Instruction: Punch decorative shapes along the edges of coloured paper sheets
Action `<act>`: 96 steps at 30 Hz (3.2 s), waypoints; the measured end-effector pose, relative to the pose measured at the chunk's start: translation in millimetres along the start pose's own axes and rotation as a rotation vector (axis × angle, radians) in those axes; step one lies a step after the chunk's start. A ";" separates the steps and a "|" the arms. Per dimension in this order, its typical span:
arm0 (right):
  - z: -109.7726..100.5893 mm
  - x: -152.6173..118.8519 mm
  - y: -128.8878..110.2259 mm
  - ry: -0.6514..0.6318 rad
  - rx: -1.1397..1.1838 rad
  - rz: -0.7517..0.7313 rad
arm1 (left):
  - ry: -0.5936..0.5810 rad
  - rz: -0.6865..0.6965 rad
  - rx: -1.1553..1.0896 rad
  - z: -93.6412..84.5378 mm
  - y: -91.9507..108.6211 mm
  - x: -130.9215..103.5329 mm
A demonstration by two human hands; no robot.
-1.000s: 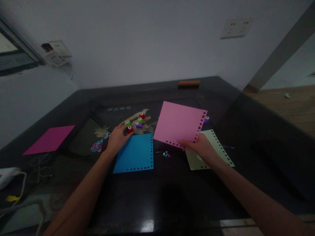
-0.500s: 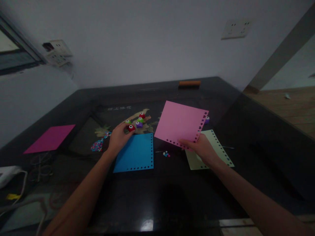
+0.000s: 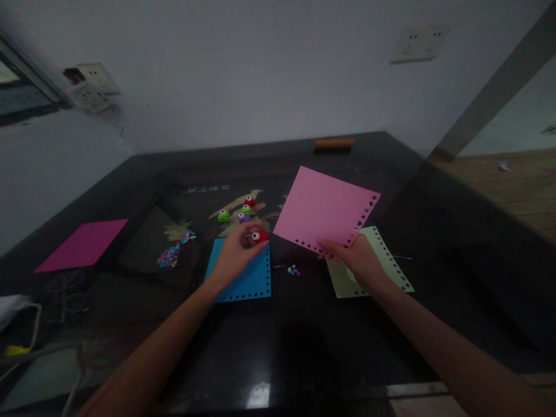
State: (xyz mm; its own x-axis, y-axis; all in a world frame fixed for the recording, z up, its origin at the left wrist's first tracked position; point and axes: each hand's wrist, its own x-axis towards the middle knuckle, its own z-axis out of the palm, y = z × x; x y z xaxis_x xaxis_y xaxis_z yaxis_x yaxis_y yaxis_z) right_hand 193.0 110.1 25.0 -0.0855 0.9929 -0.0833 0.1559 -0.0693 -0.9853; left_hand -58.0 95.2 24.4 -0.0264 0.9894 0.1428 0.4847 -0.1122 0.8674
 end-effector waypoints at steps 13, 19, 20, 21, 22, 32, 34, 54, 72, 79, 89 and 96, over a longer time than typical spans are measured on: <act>3.5 -1.4 -6.6 0.016 -0.010 -0.004 | -0.332 -0.237 -0.433 30.3 13.7 -21.8; 3.9 -0.5 -3.5 0.032 0.052 0.015 | -0.357 -0.310 -0.726 31.4 12.1 -23.0; 3.9 -0.2 -2.7 0.027 0.064 0.006 | -0.361 -0.315 -0.743 31.1 12.2 -22.9; 3.9 0.1 -2.0 0.021 0.070 -0.002 | -0.361 -0.319 -0.755 31.0 12.2 -22.9; 3.8 0.4 -1.6 0.016 0.069 -0.006 | -0.356 -0.323 -0.764 31.0 12.0 -23.0; 0.7 0.5 -0.5 0.060 -0.085 -0.069 | -0.253 -0.342 -0.715 33.8 8.9 -23.3; 0.3 0.7 0.3 0.084 -0.108 -0.110 | -0.249 -0.345 -0.765 33.6 10.4 -23.4; 7.2 -7.3 -7.3 0.044 -0.005 -0.116 | -0.223 -0.312 -0.814 37.1 20.7 -29.3; 9.6 -7.8 -5.2 0.019 0.068 -0.095 | -0.208 -0.316 -0.788 36.1 24.9 -30.2; 10.8 -8.7 -3.6 0.002 0.070 -0.104 | -0.188 -0.317 -0.812 36.0 24.6 -30.2; 13.4 -11.1 1.5 -0.064 0.009 -0.136 | -0.117 -0.342 -0.858 35.4 23.7 -28.9; 15.0 -13.5 -3.0 -0.021 -0.129 -0.195 | -0.090 -0.367 -0.870 36.2 23.4 -28.4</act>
State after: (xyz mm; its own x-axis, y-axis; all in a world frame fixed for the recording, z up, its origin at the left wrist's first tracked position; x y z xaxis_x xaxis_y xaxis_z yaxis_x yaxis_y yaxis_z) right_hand 178.9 95.5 26.9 -0.1466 0.9839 0.1026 0.2589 0.1382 -0.9560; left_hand -14.2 67.9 23.4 0.0373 0.9758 -0.2153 -0.3628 0.2140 0.9070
